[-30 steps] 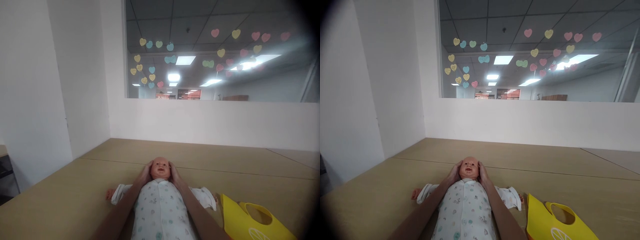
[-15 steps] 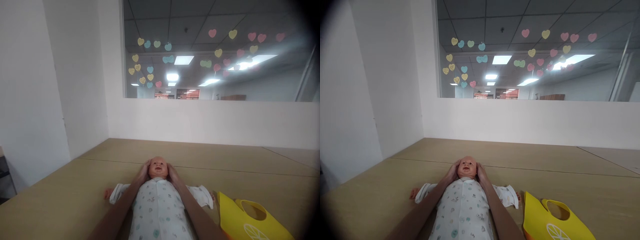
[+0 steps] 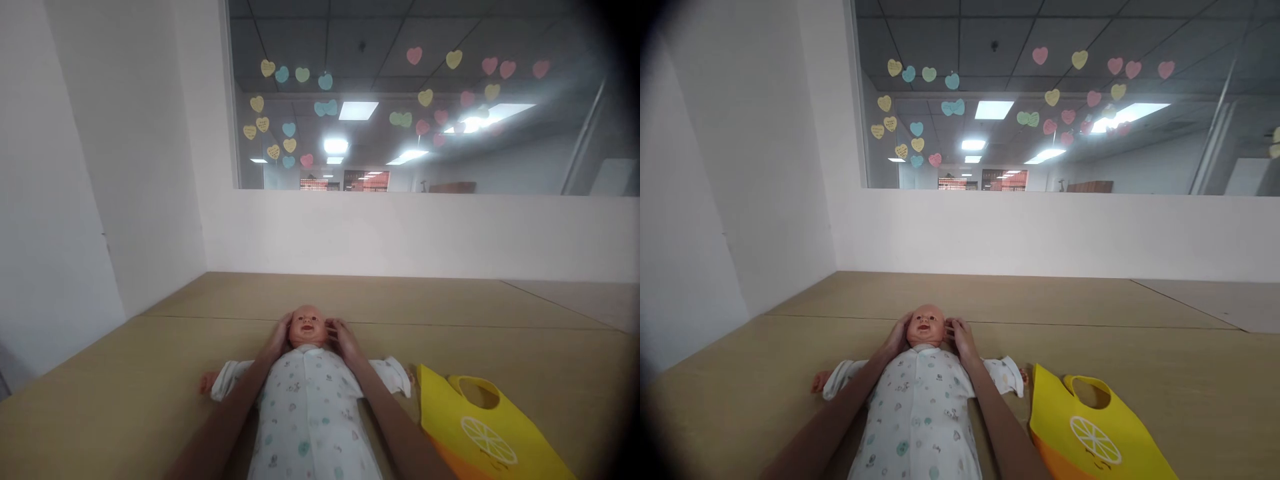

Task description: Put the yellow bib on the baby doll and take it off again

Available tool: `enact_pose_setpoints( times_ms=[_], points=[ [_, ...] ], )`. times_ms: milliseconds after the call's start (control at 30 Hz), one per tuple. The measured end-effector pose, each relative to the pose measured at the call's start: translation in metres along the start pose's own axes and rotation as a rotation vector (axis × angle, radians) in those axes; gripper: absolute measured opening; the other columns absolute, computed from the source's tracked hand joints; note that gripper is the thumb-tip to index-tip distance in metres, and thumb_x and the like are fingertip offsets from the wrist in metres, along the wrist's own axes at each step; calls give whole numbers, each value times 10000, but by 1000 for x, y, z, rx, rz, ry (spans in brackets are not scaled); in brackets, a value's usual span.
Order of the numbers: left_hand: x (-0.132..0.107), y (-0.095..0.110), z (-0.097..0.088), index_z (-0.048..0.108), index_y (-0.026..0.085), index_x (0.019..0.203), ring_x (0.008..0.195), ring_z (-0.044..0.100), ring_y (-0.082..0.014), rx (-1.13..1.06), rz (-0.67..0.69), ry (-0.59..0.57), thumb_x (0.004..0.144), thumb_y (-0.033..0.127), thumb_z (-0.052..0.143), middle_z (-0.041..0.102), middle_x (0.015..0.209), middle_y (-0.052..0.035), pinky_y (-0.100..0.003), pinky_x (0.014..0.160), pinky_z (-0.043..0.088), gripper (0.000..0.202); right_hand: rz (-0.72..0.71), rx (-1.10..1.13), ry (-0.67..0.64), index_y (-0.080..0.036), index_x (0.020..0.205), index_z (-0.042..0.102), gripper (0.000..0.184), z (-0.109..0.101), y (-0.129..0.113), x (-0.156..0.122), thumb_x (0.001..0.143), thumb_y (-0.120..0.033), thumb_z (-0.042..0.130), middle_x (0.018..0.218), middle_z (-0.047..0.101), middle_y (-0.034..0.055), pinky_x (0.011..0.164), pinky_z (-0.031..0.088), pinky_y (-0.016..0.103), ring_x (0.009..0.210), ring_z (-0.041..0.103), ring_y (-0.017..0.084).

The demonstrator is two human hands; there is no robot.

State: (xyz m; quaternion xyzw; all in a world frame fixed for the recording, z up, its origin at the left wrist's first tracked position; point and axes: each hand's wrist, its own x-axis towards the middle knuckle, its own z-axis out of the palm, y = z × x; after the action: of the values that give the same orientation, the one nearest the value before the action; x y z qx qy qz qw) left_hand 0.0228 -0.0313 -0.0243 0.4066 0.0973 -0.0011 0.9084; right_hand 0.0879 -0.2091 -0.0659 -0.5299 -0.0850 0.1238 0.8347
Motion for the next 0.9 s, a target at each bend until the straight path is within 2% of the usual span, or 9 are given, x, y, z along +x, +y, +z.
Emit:
enact_pose_setpoints(
  times_ms=[167,300,400,467,567,667,767,833,900],
  points=[
    [-7,0,9,733,41,1176,981,776,-312,42,19,84,969,335,571,819,1002,-169,-397,940,607,395,-100,-78,-33,-205,951,687,298,-20,-58,-73,763,-434,722,953,767,64,741,540,327,824,719,214],
    [-10,3,20,740,59,1097,940,775,-315,106,107,149,907,336,631,810,971,-164,-425,897,627,353,-302,-301,-29,-195,792,685,154,-65,-83,-157,794,-316,590,752,699,22,706,476,285,702,629,165],
    [-9,10,25,737,118,1012,975,756,-341,357,306,253,847,334,665,802,962,-131,-480,900,628,281,-398,-610,61,-204,579,569,204,-103,-75,-221,735,-166,444,587,568,-3,652,398,248,634,539,136],
    [-8,20,25,716,172,1019,1128,706,-346,438,371,281,846,352,647,792,1056,-93,-509,1009,581,258,-391,-753,64,-208,549,519,205,-119,-62,-250,691,-122,399,557,535,-9,629,373,240,606,530,132],
    [-8,34,21,683,187,1036,1312,594,-311,769,600,447,865,360,595,735,1232,-66,-484,1191,428,259,-360,-982,0,-193,575,556,198,-122,-45,-267,634,-70,413,581,598,-7,617,354,229,605,572,128],
    [-22,37,29,649,201,1151,1246,618,-271,949,823,583,899,410,556,702,1272,-42,-467,1171,439,339,-362,-1350,41,-192,680,669,214,-111,-36,-265,690,-72,492,686,718,14,614,323,255,649,629,151],
    [-51,26,61,640,225,1175,1137,661,-244,1001,921,452,884,434,569,714,1222,-25,-419,1071,517,365,-336,-1599,99,-204,805,743,214,-101,-36,-263,784,-131,543,821,786,38,620,326,276,715,685,177],
    [-69,11,93,662,222,1134,1111,675,-256,1112,873,207,877,482,564,742,1158,-46,-407,1035,533,378,-321,-1654,97,-212,857,763,217,-98,-39,-266,831,-168,552,871,802,43,633,351,277,750,712,184],
    [-80,-11,127,684,217,1071,1085,688,-266,1257,733,-87,870,521,541,766,1087,-62,-399,1005,542,391,-318,-1675,90,-220,891,776,226,-97,-44,-269,868,-209,551,903,809,50,648,377,279,788,733,198]
  ],
)
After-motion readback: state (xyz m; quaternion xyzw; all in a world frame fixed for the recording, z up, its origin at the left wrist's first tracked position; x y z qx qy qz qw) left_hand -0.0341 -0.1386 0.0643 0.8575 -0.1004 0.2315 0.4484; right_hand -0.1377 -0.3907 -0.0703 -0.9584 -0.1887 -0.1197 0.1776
